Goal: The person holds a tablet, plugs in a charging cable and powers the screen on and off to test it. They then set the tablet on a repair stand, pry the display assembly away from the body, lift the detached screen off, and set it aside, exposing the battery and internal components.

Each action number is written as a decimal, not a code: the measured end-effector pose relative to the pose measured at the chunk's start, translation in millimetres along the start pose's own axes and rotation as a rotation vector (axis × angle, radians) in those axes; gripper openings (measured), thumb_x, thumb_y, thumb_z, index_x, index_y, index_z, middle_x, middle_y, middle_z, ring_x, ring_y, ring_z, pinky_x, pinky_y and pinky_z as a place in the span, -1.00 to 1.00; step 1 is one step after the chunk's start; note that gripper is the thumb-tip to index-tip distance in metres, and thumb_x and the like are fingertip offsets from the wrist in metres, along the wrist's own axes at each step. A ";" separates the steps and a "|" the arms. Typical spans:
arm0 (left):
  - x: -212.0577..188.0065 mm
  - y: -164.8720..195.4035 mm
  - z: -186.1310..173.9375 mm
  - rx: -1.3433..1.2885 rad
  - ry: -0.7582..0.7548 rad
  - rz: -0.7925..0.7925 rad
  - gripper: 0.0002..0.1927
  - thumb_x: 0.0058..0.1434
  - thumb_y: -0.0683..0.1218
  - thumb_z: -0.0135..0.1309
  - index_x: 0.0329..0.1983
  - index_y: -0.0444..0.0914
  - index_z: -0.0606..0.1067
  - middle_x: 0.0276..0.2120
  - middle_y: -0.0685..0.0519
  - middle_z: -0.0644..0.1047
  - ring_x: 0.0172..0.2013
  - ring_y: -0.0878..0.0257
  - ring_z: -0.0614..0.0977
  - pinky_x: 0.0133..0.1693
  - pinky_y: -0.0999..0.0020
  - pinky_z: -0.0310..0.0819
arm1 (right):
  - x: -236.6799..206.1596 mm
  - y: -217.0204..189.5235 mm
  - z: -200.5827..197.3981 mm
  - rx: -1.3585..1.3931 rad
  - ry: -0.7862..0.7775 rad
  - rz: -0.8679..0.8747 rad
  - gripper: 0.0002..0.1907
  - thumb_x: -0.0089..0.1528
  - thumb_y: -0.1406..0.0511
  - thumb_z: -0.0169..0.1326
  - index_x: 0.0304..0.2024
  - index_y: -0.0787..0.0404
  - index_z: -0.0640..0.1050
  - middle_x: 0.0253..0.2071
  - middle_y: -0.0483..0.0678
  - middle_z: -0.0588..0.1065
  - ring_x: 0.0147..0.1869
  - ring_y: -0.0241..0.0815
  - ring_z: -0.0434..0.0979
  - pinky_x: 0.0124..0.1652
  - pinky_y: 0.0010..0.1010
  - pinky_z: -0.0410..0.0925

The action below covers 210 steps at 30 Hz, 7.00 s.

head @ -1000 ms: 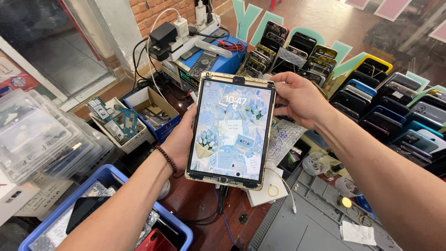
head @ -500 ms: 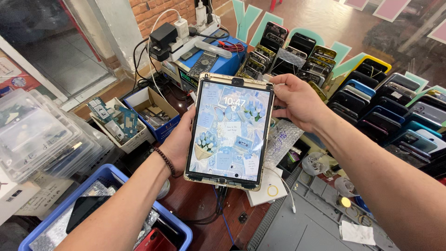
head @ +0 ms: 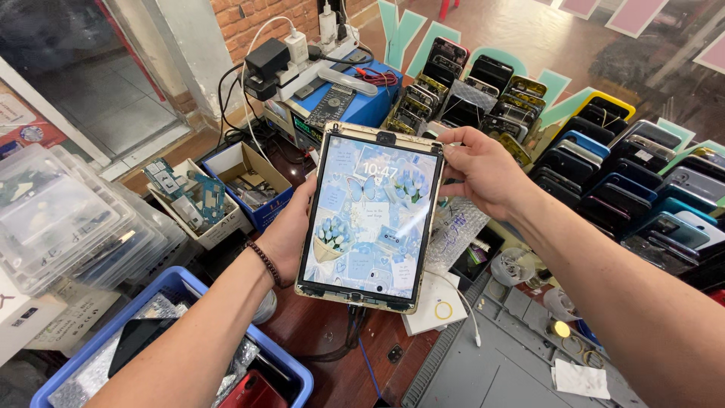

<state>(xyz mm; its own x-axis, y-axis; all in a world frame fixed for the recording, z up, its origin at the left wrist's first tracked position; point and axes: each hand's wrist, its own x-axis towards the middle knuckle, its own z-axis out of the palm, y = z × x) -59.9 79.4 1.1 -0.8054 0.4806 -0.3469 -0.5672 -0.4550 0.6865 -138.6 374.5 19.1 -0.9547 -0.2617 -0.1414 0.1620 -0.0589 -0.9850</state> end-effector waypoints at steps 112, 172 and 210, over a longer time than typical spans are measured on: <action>17.0 -58.6 108.9 0.056 0.204 -0.323 0.12 0.18 0.59 -0.41 0.45 -0.38 0.19 0.38 -0.21 0.31 0.37 -0.17 0.31 0.24 -0.60 -0.05 | -177.9 38.2 -130.9 0.111 0.540 0.085 -0.76 0.39 0.36 -0.09 0.10 0.22 0.44 0.02 0.00 0.55 -0.01 -0.11 0.64 -0.17 -0.24 0.56; 10.4 -53.6 109.8 0.105 0.188 -0.346 0.06 0.16 0.59 -0.36 0.48 -0.21 0.18 0.39 -0.15 0.28 0.35 -0.26 0.31 0.23 -0.55 0.01 | -182.0 33.0 -126.3 0.165 0.516 0.102 -0.71 0.39 0.35 -0.12 0.16 0.23 0.38 0.00 0.01 0.51 0.00 -0.09 0.60 -0.11 -0.17 0.53; 13.4 -70.5 97.7 0.307 0.240 -0.315 -0.33 0.32 0.30 -0.18 0.36 -0.14 0.38 0.28 0.09 0.46 0.21 0.00 0.47 0.26 -0.41 0.15 | -183.1 37.7 -113.6 0.149 0.597 0.175 -0.77 0.34 0.37 -0.04 0.03 0.33 0.48 -0.05 0.09 0.57 -0.07 -0.04 0.66 -0.18 -0.18 0.55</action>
<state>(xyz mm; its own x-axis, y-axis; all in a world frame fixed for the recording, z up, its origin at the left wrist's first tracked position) -13.8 191.1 10.4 -0.6407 0.3565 -0.6800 -0.7413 -0.0565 0.6688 13.9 529.7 -3.4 -0.8786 0.2992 -0.3723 0.3203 -0.2089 -0.9240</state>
